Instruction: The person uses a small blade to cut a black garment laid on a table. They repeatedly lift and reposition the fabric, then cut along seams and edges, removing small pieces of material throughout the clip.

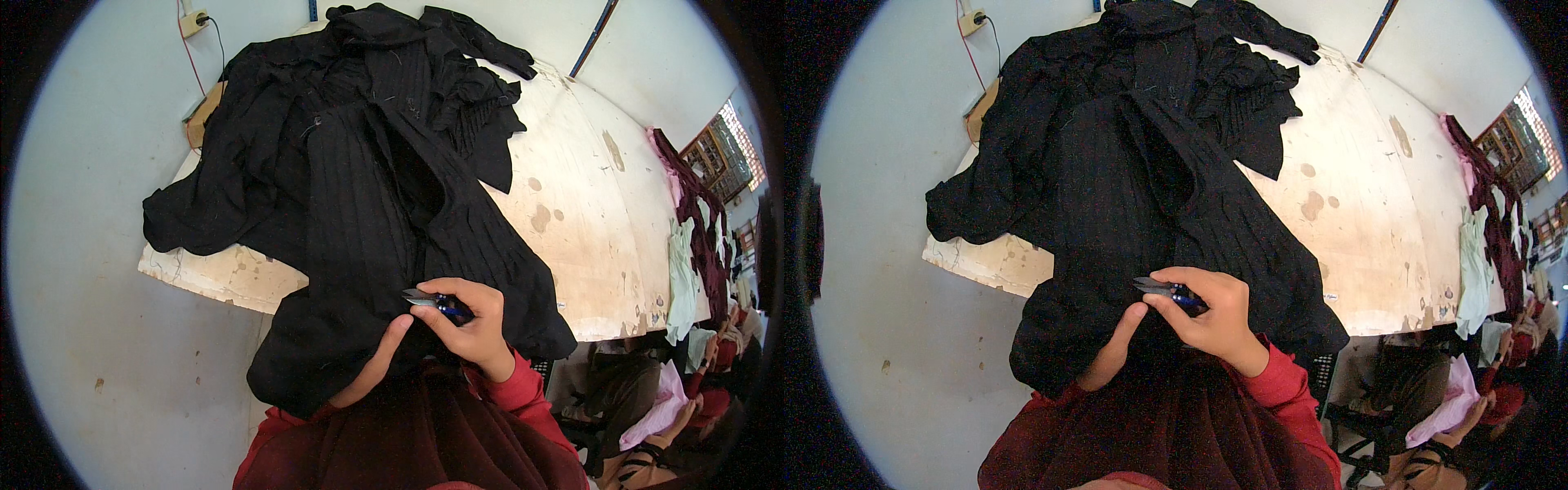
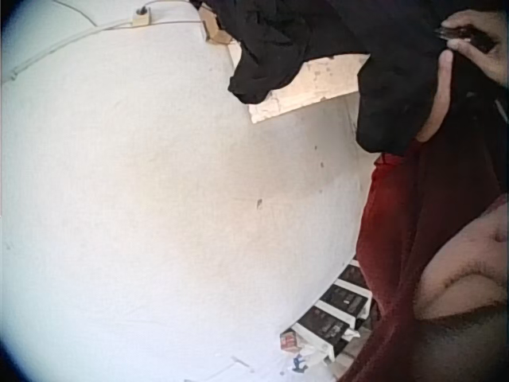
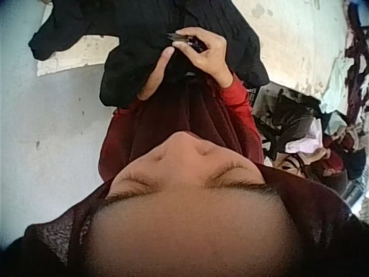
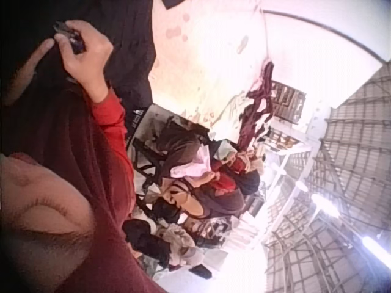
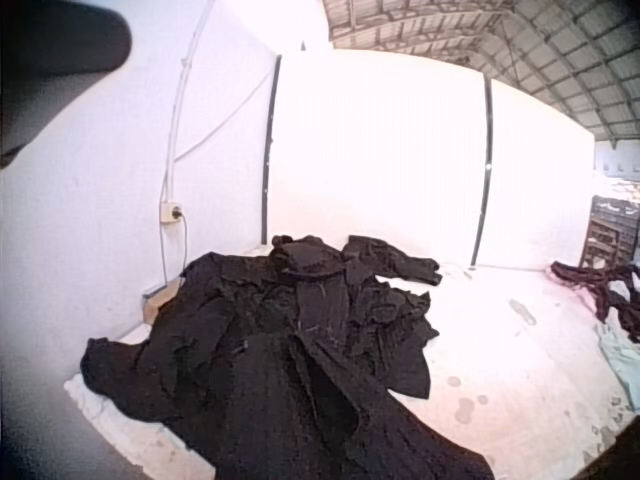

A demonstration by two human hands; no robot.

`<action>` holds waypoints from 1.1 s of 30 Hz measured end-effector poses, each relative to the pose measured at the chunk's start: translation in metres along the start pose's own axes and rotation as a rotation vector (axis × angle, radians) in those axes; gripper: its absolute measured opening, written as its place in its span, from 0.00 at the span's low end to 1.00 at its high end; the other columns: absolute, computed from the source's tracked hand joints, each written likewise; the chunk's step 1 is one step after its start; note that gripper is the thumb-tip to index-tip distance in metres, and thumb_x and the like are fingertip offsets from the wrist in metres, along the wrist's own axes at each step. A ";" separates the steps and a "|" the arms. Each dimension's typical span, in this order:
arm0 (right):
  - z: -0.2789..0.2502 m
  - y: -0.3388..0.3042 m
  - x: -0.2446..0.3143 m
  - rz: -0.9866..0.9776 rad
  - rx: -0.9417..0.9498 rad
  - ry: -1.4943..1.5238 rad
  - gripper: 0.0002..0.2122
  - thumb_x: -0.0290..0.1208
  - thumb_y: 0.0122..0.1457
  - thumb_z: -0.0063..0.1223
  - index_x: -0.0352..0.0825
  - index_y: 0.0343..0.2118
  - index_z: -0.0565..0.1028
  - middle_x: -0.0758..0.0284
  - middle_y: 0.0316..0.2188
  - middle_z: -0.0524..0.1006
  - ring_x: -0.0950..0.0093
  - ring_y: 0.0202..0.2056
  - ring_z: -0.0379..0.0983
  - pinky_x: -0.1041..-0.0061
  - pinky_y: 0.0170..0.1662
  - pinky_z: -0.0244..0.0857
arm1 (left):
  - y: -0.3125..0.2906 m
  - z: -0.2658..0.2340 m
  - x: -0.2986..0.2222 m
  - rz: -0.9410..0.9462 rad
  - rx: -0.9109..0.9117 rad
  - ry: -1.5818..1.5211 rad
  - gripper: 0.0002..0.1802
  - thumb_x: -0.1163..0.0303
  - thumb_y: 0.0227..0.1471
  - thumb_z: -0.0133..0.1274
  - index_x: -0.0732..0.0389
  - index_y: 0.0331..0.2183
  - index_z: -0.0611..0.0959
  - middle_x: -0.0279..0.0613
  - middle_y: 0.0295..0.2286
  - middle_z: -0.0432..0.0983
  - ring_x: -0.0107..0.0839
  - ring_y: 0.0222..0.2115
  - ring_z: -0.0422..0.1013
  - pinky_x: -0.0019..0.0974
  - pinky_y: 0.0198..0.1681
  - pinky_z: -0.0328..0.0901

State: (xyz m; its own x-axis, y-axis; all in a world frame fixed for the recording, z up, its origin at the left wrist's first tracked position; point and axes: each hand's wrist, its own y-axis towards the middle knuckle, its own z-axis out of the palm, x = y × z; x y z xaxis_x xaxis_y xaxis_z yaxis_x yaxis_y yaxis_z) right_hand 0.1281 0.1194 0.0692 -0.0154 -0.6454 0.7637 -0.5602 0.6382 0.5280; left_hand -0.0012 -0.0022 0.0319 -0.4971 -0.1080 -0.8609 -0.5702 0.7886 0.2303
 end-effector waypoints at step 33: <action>-0.008 0.013 0.019 -0.276 0.040 -0.404 0.09 0.32 0.44 0.65 0.39 0.30 0.80 0.70 0.23 0.79 0.76 0.20 0.74 0.79 0.21 0.59 | -0.001 -0.008 -0.025 0.150 -0.096 0.379 0.20 0.61 0.51 0.58 0.64 0.41 0.80 0.47 0.39 0.77 0.40 0.38 0.74 0.39 0.46 0.66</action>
State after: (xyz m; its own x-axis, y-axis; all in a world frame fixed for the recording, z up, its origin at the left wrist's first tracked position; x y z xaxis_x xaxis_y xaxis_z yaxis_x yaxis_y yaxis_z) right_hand 0.1274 0.1186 0.0937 -0.1775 -0.9045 0.3877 -0.6200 0.4087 0.6697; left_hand 0.0064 -0.0052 0.0566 -0.7744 -0.2259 -0.5910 -0.5229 0.7544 0.3968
